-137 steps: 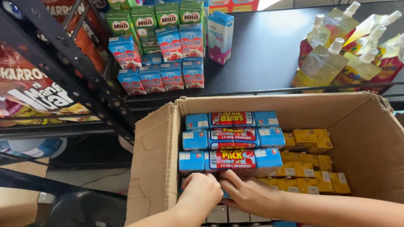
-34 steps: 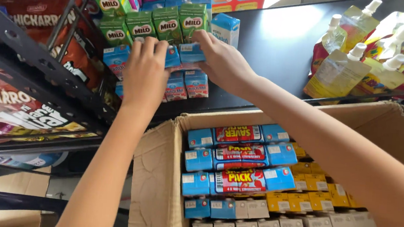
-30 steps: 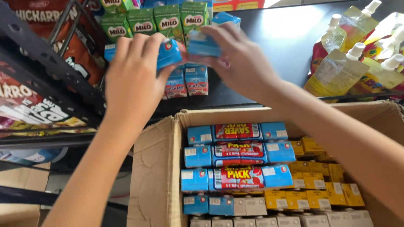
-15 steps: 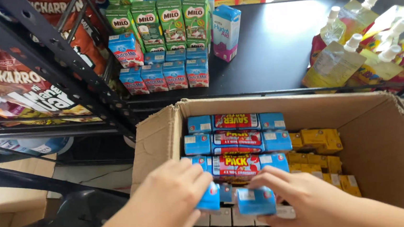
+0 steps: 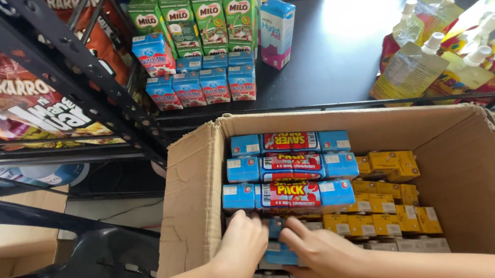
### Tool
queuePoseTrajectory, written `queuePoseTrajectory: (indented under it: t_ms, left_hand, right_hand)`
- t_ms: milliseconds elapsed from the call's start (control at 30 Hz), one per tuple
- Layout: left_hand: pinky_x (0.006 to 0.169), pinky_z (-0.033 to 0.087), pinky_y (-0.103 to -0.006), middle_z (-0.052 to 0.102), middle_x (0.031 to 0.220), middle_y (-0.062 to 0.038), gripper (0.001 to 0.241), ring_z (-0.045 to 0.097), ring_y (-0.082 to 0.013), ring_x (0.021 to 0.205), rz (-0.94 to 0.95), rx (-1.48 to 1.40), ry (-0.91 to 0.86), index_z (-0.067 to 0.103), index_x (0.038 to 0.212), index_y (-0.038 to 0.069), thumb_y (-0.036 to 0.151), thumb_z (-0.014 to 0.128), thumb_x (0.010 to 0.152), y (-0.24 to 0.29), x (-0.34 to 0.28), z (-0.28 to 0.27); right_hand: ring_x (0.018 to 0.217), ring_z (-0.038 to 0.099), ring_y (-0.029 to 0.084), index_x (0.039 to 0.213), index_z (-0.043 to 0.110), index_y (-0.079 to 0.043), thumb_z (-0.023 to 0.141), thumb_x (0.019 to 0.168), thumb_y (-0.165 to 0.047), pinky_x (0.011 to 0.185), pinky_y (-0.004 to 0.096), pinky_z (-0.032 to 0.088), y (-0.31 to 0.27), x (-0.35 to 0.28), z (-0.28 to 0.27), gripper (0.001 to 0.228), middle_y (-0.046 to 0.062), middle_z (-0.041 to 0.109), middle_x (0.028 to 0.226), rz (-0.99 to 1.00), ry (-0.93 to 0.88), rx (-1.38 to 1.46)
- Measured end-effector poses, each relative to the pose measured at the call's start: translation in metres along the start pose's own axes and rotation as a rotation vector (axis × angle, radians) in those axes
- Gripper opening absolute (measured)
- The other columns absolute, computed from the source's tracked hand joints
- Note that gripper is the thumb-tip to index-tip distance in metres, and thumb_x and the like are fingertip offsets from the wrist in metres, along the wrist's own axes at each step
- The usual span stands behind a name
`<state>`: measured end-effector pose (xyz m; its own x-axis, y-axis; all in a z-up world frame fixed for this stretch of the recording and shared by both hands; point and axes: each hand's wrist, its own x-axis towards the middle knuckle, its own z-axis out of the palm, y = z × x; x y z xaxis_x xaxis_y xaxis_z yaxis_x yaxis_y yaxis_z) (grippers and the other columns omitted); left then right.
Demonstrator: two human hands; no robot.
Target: Organize various beverage and snack items on store shelves from a cardboard box.
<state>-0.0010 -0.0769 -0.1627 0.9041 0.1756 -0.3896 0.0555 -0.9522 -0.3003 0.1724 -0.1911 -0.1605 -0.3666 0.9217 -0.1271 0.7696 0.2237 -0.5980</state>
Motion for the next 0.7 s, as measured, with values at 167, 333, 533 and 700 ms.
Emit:
queuePoseTrajectory:
  t_ms: [167,333,533,700]
  left_hand:
    - [0.059,0.041,-0.0436,0.060,0.066,0.000,0.012,0.062,-0.0212,0.056,-0.075,0.124,-0.364,0.073,0.080,0.013,0.018,0.071,0.091,0.005,0.008,-0.003]
    - [0.054,0.038,-0.0435,0.056,0.060,0.002,0.014,0.057,-0.0193,0.049,-0.132,0.083,-0.398,0.071,0.075,0.015,0.017,0.072,0.089,0.009,0.012,0.009]
    - [0.049,0.038,-0.0414,0.055,0.061,0.003,0.013,0.055,-0.0171,0.048,-0.141,0.124,-0.405,0.072,0.074,0.014,0.016,0.073,0.087,0.010,0.012,0.007]
    - [0.050,0.039,-0.0422,0.059,0.065,0.000,0.017,0.058,-0.0208,0.052,-0.126,0.022,-0.424,0.074,0.079,0.011,0.025,0.071,0.090,0.004,0.013,0.000]
  right_hand:
    - [0.064,0.065,0.042,0.110,0.045,-0.002,0.078,0.086,-0.023,0.054,0.050,0.053,0.005,0.018,0.028,0.046,0.026,0.048,0.117,-0.069,0.096,-0.051]
    - [0.063,0.066,0.033,0.103,0.048,-0.003,0.075,0.096,-0.025,0.052,0.042,0.054,0.022,0.017,0.043,0.036,0.018,0.055,0.106,-0.273,0.183,-0.217]
    - [0.064,0.064,0.027,0.106,0.052,-0.004,0.072,0.095,-0.031,0.051,0.038,0.052,0.023,0.016,0.035,0.035,0.013,0.055,0.099,-0.381,0.143,-0.397]
    - [0.066,0.065,0.028,0.117,0.054,0.000,0.070,0.094,-0.029,0.049,0.039,0.052,0.017,0.007,0.020,0.040,0.015,0.055,0.102,-0.358,0.031,-0.397]
